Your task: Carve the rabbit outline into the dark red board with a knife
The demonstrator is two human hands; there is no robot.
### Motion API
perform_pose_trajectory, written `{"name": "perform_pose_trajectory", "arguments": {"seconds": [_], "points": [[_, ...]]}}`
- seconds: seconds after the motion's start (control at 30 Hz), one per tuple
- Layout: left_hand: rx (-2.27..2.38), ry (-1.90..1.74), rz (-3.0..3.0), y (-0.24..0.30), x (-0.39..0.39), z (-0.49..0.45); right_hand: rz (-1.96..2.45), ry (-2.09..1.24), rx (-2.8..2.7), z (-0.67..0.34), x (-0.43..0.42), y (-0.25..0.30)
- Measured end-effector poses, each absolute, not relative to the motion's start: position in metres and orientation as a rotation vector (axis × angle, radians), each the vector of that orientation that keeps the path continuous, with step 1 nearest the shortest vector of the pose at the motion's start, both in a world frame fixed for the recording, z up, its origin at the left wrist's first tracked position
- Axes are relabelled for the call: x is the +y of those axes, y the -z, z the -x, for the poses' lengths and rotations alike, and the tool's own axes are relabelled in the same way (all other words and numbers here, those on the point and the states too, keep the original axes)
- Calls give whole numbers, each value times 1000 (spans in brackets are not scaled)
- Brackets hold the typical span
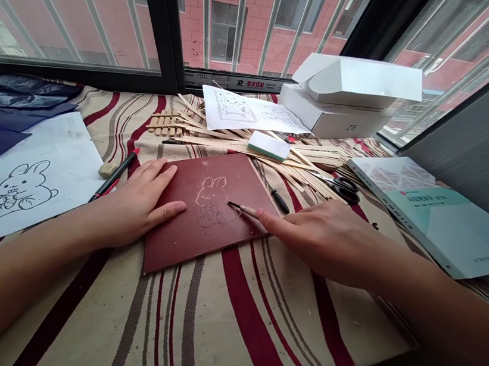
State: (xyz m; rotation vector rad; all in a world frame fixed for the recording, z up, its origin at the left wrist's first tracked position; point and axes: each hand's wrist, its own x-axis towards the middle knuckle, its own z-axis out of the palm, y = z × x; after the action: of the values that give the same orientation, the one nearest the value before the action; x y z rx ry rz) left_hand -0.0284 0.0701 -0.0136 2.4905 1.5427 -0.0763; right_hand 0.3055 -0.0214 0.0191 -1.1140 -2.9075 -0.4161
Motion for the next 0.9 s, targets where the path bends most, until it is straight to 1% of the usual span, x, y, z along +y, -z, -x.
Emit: {"name": "perform_pose_trajectory", "arguments": {"seconds": [0.3,0.47,0.77,0.9], "points": [[1544,-3,-2514,26,77,34,1145,411,-2918,-306,-23,-20],[1564,31,-2472,19,74,29,1103,437,-2882,-304,-20,-17],[1550,-25,-2524,24,77,32,1247,379,-2987,-301,-18,-22],[1550,11,-2497,19,75,29,1292,346,-3006,-301,-18,-23]]}}
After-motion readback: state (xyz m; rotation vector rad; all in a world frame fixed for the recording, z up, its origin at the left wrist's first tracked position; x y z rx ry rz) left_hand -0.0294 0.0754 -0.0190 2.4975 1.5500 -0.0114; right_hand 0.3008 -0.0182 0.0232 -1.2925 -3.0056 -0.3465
